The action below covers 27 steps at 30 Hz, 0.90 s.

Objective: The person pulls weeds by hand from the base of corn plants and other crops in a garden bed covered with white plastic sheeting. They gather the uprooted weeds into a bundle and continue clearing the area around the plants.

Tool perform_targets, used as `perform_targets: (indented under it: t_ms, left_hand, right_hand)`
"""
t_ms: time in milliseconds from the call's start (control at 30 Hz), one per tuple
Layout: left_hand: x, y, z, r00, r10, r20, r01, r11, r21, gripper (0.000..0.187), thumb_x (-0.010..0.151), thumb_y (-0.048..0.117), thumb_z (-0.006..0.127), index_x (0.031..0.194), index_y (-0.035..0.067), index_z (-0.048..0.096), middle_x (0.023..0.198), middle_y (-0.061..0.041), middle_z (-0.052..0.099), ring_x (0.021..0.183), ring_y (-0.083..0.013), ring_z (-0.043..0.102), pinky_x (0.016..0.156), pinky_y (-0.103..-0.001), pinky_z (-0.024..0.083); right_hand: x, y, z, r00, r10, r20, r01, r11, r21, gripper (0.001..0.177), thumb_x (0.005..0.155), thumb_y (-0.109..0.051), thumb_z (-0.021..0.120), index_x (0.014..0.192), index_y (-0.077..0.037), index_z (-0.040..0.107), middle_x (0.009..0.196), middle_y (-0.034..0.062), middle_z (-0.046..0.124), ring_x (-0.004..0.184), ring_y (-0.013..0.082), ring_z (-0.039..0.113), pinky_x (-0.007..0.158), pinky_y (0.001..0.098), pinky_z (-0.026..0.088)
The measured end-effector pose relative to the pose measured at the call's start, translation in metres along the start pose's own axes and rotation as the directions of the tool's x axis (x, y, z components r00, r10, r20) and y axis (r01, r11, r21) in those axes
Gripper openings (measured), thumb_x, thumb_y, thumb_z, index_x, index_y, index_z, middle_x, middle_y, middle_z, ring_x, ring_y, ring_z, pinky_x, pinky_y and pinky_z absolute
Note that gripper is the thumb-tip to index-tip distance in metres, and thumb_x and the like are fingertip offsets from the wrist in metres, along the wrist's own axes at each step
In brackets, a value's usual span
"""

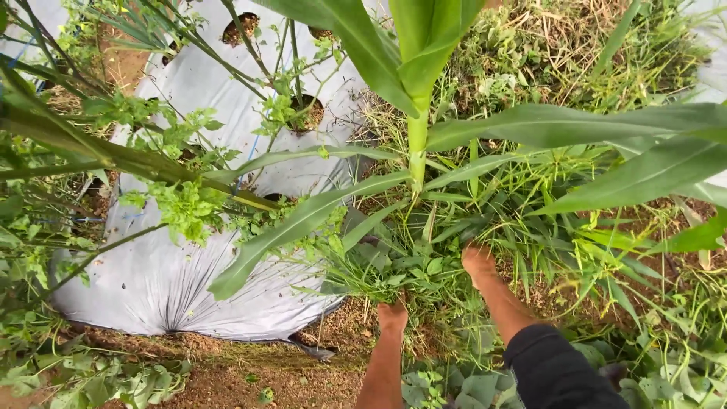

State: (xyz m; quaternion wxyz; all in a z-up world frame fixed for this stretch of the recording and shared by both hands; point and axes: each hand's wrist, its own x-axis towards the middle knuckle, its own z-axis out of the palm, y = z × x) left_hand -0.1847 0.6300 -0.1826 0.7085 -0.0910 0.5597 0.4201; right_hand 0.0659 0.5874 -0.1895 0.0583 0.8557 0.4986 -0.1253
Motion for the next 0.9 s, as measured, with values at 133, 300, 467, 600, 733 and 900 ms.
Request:
perform_targets:
  t_ms: [133,300,467,600,733,900]
  left_hand:
    - [-0.012,-0.002,0.005,1.000,0.003,-0.022,-0.002,0.998,0.069,0.076,0.104,0.048,0.036,0.162,0.009,0.006,0.165,-0.018,0.009,0.154,-0.0374,0.018,0.127,-0.049,0.024]
    - [-0.023,0.008,0.011,0.998,0.039,-0.042,-0.032,0.990,0.138,0.078,0.103,0.049,0.038,0.162,0.008,0.007,0.165,-0.019,0.011,0.153,-0.0375,0.019,0.127,-0.049,0.024]
    - [-0.038,0.009,0.024,0.997,0.060,-0.054,-0.047,0.974,0.221,0.081,0.102,0.051,0.042,0.161,0.007,0.009,0.164,-0.020,0.013,0.153,-0.0377,0.020,0.126,-0.049,0.025]
    - [-0.050,0.010,0.029,0.996,0.066,-0.060,-0.048,0.963,0.265,0.083,0.101,0.052,0.043,0.161,0.006,0.010,0.164,-0.021,0.015,0.153,-0.0377,0.021,0.126,-0.050,0.025]
    - [-0.056,0.014,0.036,0.992,0.103,-0.071,-0.075,0.943,0.324,0.085,0.100,0.054,0.046,0.161,0.005,0.011,0.163,-0.022,0.017,0.153,-0.0378,0.022,0.126,-0.050,0.026]
    - [-0.072,0.019,0.050,0.991,0.115,-0.064,-0.080,0.912,0.402,0.088,0.100,0.055,0.048,0.161,0.004,0.013,0.162,-0.023,0.019,0.153,-0.0379,0.023,0.125,-0.051,0.026]
  right_hand:
    - [-0.021,-0.002,-0.023,0.998,0.060,0.007,-0.061,0.981,0.183,0.032,0.101,-0.008,0.043,0.109,0.010,0.068,0.082,0.0262,0.069,0.078,0.0354,0.074,0.063,0.0428,0.066]
    - [-0.021,0.000,0.034,0.977,-0.061,-0.206,0.070,0.997,0.034,0.032,0.096,-0.007,0.047,0.086,0.000,0.077,0.067,0.0189,0.070,0.059,0.0304,0.071,0.049,0.0389,0.060]
    - [-0.023,0.004,0.036,0.970,-0.045,-0.240,0.052,0.998,0.026,0.030,0.096,-0.008,0.048,0.088,0.000,0.076,0.066,0.0187,0.068,0.059,0.0306,0.070,0.050,0.0406,0.060]
    - [-0.049,0.018,0.045,0.966,-0.031,-0.257,0.037,0.999,0.019,0.029,0.095,-0.009,0.049,0.089,-0.001,0.076,0.065,0.0186,0.068,0.058,0.0308,0.070,0.050,0.0416,0.059]
    - [-0.041,0.004,0.042,0.957,-0.026,-0.290,0.036,0.999,0.027,0.028,0.095,-0.010,0.050,0.090,-0.001,0.075,0.064,0.0185,0.066,0.058,0.0309,0.070,0.051,0.0432,0.059]
    - [-0.033,0.000,0.031,0.947,0.012,-0.322,-0.003,1.000,0.027,0.026,0.095,-0.011,0.050,0.091,-0.002,0.074,0.063,0.0183,0.065,0.058,0.0311,0.069,0.052,0.0447,0.059]
